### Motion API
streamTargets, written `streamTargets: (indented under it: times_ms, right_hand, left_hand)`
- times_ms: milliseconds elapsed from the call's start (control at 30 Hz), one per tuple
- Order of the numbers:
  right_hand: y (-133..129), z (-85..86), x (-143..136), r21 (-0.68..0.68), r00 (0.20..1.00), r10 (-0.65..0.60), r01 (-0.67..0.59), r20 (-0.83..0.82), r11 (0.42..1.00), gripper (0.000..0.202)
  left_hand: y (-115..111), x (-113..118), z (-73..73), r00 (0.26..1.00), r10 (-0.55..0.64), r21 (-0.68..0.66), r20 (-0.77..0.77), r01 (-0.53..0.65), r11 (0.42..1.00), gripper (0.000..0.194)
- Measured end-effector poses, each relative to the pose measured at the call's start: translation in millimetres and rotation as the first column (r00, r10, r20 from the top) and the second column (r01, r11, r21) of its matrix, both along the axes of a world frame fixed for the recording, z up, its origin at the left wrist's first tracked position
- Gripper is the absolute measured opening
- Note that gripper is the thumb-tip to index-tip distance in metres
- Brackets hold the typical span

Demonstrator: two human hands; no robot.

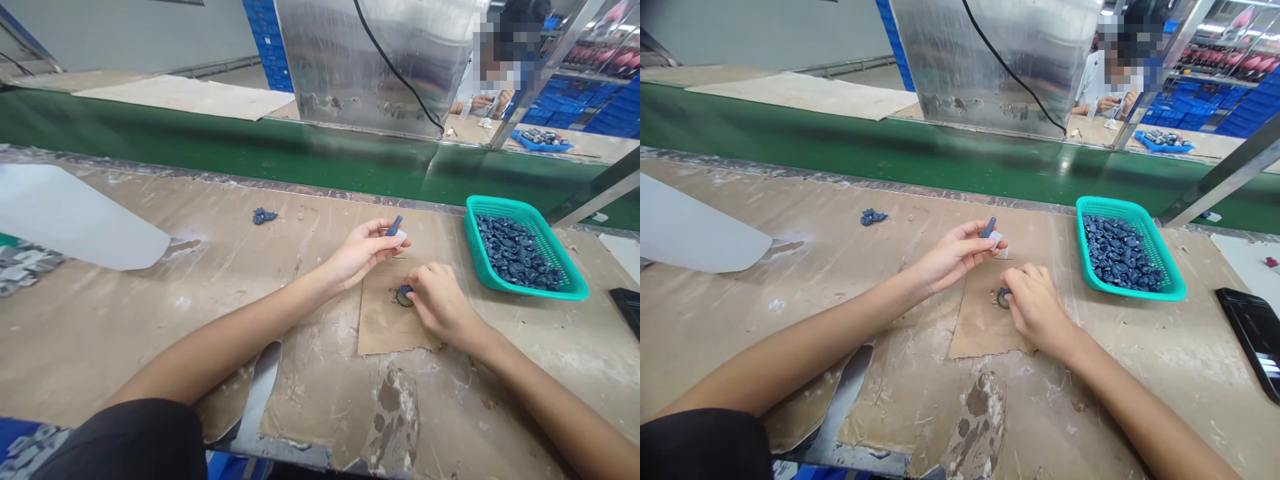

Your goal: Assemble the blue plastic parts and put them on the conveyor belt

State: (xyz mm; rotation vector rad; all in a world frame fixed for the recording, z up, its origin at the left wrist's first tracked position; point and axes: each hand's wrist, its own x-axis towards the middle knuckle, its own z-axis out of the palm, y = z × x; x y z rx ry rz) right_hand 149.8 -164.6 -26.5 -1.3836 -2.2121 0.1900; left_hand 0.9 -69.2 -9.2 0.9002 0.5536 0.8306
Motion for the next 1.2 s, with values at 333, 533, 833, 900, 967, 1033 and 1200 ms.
streamTargets:
  times_ms: [333,533,833,900,967,1033,1200]
  right_hand:
    - [0.8,-3.6,0.3,-0.039,1.0,-0.006,0.006,0.003,0.999,0.012]
    - [4.4,17.9,16.0,-0.206,0.764,-0.095,-0.051,-0.638,0.977,0.022]
    - [8.8,23.8,18.9,-0.354,0.275,-0.329,-0.045,-0.903,0.934,0.043]
    - [8.7,21.9,17.3,-0.367,0.26,-0.345,-0.038,-0.902,0.93,0.044]
    - [8.9,20.4,16.2,-0.371,0.26,-0.349,-0.038,-0.9,0.928,0.044]
    - [9.2,19.4,14.9,-0.364,0.264,-0.343,-0.033,-0.901,0.931,0.042]
    - [9.5,17.0,8.8,-0.291,0.327,-0.291,0.048,-0.899,0.955,0.033]
  left_hand:
    - [6.0,0.3,-7.8,0.999,-0.008,-0.002,-0.032,0.008,1.0,0.023]
    - [-1.1,1.5,-6.8,0.976,0.034,0.302,-0.217,0.034,0.953,0.035]
    - [-19.5,6.6,-5.6,0.961,-0.063,0.353,-0.268,0.159,0.922,0.022]
    - [-20.4,6.8,-6.6,0.956,-0.064,0.344,-0.287,0.165,0.924,0.023]
    - [-20.7,6.9,-6.6,0.951,-0.067,0.34,-0.302,0.173,0.924,0.023]
    - [-21.0,7.3,-5.8,0.946,-0.058,0.349,-0.319,0.174,0.921,0.022]
    - [-23.0,10.5,-5.7,0.951,0.002,0.396,-0.308,0.127,0.909,0.02]
